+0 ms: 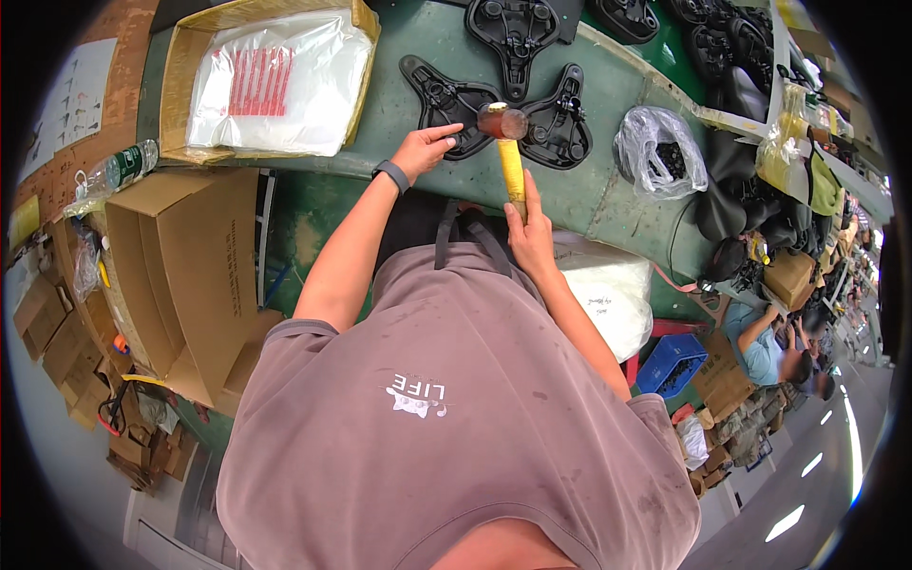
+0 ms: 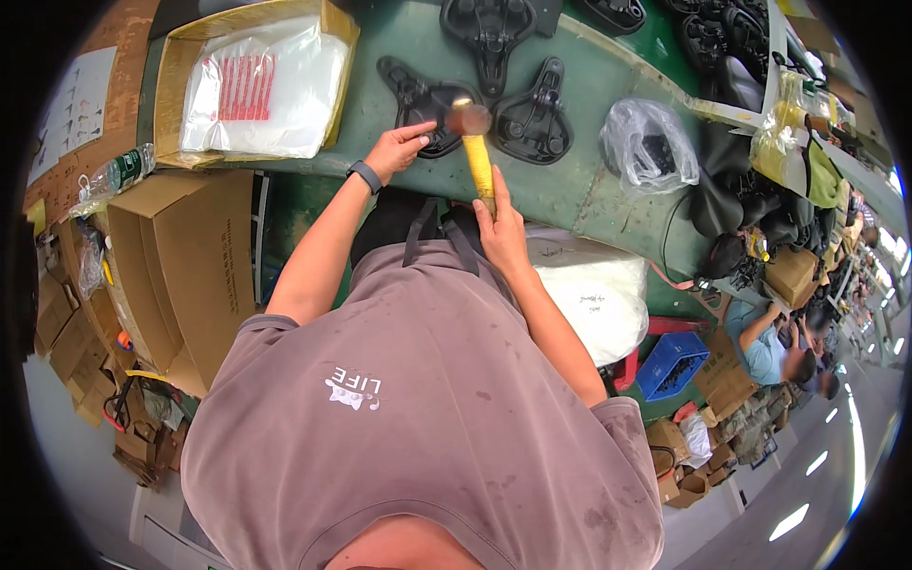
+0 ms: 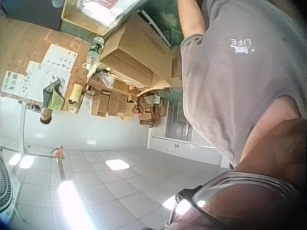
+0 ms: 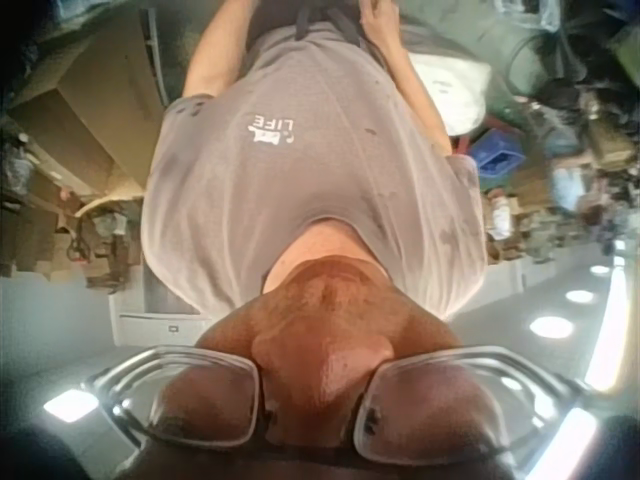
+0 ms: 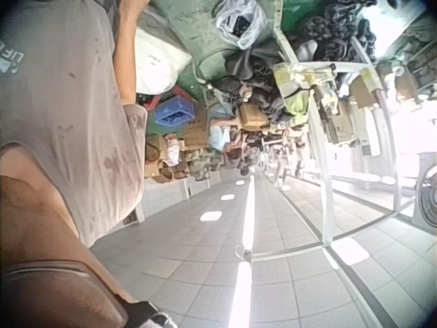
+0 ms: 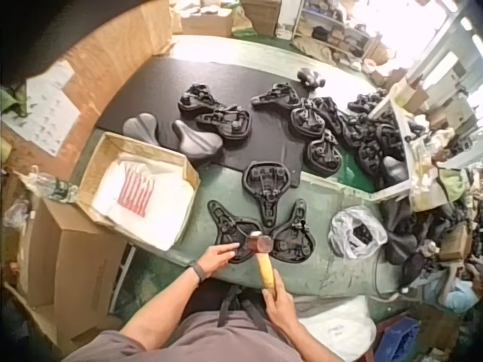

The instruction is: Assembling bicycle seats by fitting components together and securing them using a rubber mallet.

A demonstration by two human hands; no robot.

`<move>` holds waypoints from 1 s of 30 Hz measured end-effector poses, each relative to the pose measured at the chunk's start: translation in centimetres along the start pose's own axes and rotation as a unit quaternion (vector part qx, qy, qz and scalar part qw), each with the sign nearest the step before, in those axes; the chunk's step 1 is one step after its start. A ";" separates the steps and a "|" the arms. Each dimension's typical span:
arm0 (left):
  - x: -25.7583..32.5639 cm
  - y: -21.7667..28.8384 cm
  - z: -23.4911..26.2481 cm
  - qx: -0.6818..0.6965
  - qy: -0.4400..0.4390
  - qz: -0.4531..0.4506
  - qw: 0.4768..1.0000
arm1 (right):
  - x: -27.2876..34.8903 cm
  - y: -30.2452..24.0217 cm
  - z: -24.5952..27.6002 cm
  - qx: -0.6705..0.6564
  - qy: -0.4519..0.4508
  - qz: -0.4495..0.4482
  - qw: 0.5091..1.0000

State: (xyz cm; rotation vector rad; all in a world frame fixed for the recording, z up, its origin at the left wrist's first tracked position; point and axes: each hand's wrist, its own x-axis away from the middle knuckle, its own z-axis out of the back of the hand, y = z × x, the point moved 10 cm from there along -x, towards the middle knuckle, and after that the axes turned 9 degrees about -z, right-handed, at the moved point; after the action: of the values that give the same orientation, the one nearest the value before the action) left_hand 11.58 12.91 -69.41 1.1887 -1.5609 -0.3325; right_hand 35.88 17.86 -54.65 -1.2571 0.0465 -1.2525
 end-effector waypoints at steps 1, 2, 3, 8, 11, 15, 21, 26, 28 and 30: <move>0.2 -0.1 0.0 0.006 -0.004 -0.018 1.000 | 0.0 -0.7 -0.1 0.001 -0.002 0.001 1.000; 0.4 0.1 -0.1 0.012 -0.009 -0.035 0.999 | 0.6 -3.0 0.3 0.026 0.028 0.093 0.995; 0.5 0.0 0.1 0.012 -0.006 -0.034 0.999 | 1.6 -5.1 0.6 0.051 0.057 0.183 0.980; 2.0 1.2 2.8 0.170 0.067 -0.115 0.976 | 2.6 -5.3 -0.1 0.047 0.074 0.293 0.952; 4.1 2.2 7.3 0.183 0.246 -0.186 0.934 | -1.5 0.3 -3.8 0.206 0.008 0.154 0.966; 5.0 -0.2 9.8 0.006 0.346 -0.128 0.929 | -1.2 -0.6 -5.0 0.255 -0.030 0.167 0.952; -1.8 2.5 4.3 -0.148 0.299 -0.212 0.919 | -9.5 -3.1 8.4 -0.001 0.279 0.025 0.960; -6.4 2.0 4.4 -0.088 0.247 -0.083 0.961 | -19.9 1.3 9.2 0.025 0.169 -0.177 0.969; -7.0 5.5 1.2 -0.114 0.204 -0.099 0.967 | -20.3 3.0 10.5 0.084 0.206 -0.147 0.964; -6.0 10.2 2.1 -0.294 0.216 -0.162 0.917 | -21.0 1.7 9.4 0.045 0.183 -0.113 0.976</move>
State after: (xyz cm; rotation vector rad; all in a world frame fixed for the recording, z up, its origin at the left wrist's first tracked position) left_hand 3.98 21.71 -66.19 0.9484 -0.7888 -0.6558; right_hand 34.53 38.83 -64.23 -0.9595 0.1149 -1.6547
